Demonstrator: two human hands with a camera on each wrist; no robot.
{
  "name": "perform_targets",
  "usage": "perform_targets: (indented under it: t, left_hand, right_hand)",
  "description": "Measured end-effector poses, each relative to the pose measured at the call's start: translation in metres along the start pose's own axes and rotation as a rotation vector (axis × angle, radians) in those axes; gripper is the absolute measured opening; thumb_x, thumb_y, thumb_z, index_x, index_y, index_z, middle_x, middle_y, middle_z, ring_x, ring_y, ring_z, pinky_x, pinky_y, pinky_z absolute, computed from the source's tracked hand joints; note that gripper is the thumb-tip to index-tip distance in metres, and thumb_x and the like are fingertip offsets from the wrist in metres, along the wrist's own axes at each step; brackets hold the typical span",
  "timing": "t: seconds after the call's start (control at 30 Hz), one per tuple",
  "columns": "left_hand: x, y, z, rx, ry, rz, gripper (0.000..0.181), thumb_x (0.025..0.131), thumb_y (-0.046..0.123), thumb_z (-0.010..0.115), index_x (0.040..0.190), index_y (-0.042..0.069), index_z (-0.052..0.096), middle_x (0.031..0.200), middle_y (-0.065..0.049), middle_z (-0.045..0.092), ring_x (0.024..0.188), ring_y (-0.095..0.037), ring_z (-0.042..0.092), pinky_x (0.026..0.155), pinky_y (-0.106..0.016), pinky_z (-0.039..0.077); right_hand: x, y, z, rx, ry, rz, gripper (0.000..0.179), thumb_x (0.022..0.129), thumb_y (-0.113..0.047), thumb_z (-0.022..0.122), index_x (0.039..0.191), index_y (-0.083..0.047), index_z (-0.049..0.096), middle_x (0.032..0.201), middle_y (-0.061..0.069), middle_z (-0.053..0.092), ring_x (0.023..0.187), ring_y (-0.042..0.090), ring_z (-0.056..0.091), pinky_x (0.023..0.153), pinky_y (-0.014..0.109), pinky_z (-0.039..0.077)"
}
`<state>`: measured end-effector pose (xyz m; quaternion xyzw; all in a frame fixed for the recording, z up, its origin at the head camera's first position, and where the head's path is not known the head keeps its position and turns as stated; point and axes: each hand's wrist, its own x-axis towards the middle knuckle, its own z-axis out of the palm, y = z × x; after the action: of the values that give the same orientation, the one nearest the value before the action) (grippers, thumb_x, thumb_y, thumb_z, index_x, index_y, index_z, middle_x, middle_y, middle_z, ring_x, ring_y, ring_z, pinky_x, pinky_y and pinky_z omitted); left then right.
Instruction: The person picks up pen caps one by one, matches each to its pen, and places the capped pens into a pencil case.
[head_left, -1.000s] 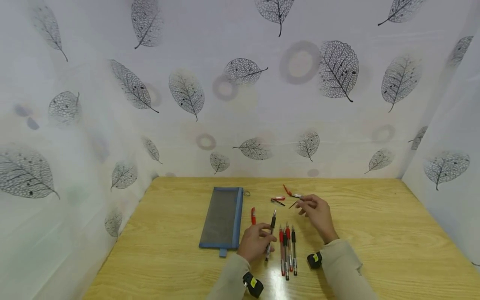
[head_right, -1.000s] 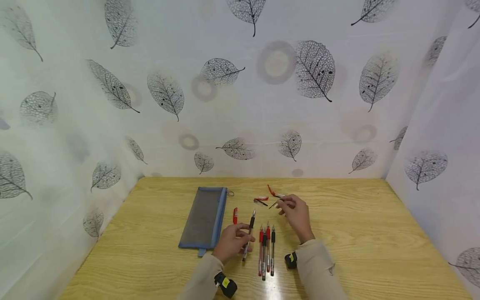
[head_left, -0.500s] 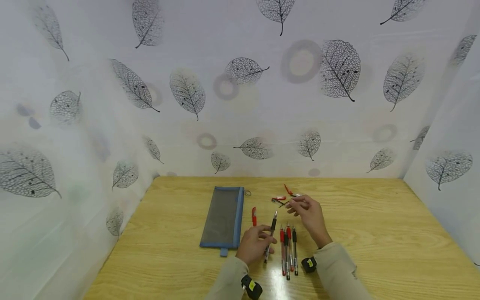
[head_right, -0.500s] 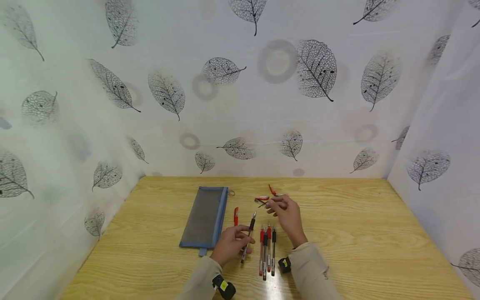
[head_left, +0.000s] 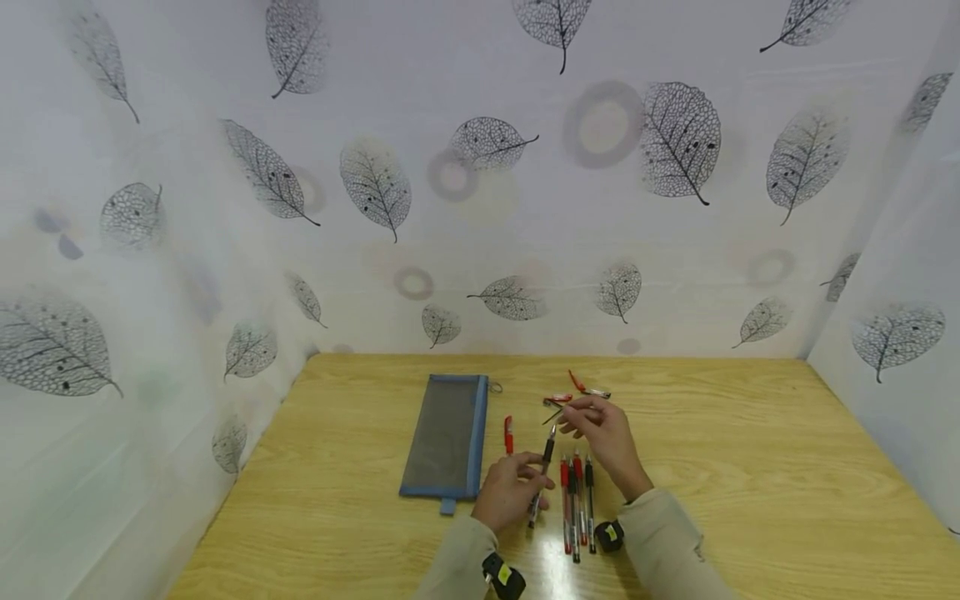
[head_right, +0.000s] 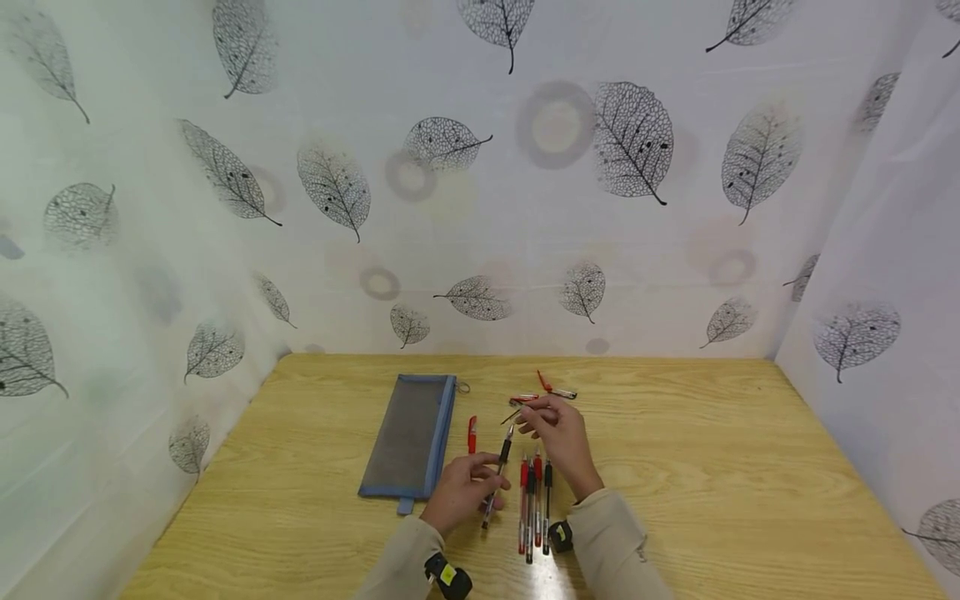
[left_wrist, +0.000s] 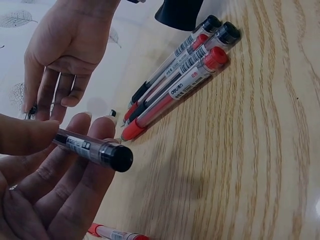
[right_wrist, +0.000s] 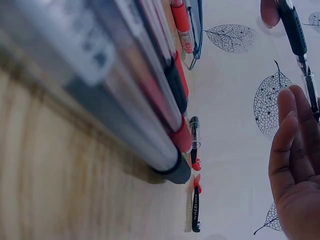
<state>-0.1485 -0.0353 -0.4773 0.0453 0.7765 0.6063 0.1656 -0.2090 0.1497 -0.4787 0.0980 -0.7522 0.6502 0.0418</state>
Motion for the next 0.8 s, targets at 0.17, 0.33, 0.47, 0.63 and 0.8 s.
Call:
perform_targets:
  t: [0.17,0.33,0.47,0.63,0.8]
  left_hand:
    - [0.0017,-0.0007,0.0003,-0.003,0.005,0.010,0.034,0.094,0.004,0.059,0.128,-0.001,0.058,0.085,-0.001,0.071,0.065,-0.024,0.069,0.051,-0.027,0.051]
    - [0.0023,0.0006,0.0013,-0.017,0.011,0.003,0.034,0.094,0.005,0.059,0.128,0.000,0.058,0.085,-0.001,0.070,0.066,-0.023,0.069,0.051,-0.028,0.052]
    - [0.0030,0.0012,0.0020,-0.064,0.019,-0.018,0.033,0.094,0.005,0.060,0.127,0.001,0.059,0.086,-0.002,0.069,0.065,-0.023,0.068,0.052,-0.028,0.053]
    - [0.0039,0.0003,0.0013,-0.171,0.019,-0.016,0.028,0.095,0.003,0.059,0.122,-0.004,0.061,0.087,-0.006,0.067,0.060,-0.016,0.063,0.056,-0.030,0.055]
    - [0.0040,0.0014,0.0011,-0.289,0.003,0.023,0.027,0.096,0.001,0.056,0.118,-0.013,0.059,0.085,-0.007,0.067,0.056,-0.011,0.057,0.056,-0.026,0.053]
  right_hand:
    - [0.0012,0.0008,0.0003,-0.008,-0.014,-0.020,0.029,0.095,-0.014,0.062,0.108,0.011,0.061,0.088,0.018,0.072,0.074,0.020,0.068,0.068,0.041,0.055]
    - [0.0009,-0.0002,0.0002,-0.013,-0.065,-0.034,0.029,0.094,-0.016,0.064,0.110,0.009,0.064,0.087,0.018,0.071,0.074,0.019,0.068,0.069,0.044,0.055]
    - [0.0014,-0.0006,0.0004,-0.023,-0.106,-0.031,0.031,0.094,-0.017,0.063,0.112,0.008,0.065,0.090,0.018,0.070,0.075,0.016,0.067,0.071,0.044,0.055]
    - [0.0018,-0.0024,0.0002,-0.024,-0.136,-0.005,0.031,0.095,-0.017,0.062,0.115,0.007,0.064,0.093,0.017,0.071,0.079,0.020,0.067,0.074,0.045,0.054]
    - [0.0013,-0.0027,-0.0010,-0.002,-0.160,-0.016,0.029,0.096,-0.015,0.060,0.117,0.006,0.063,0.095,0.016,0.071,0.083,0.028,0.066,0.076,0.046,0.054]
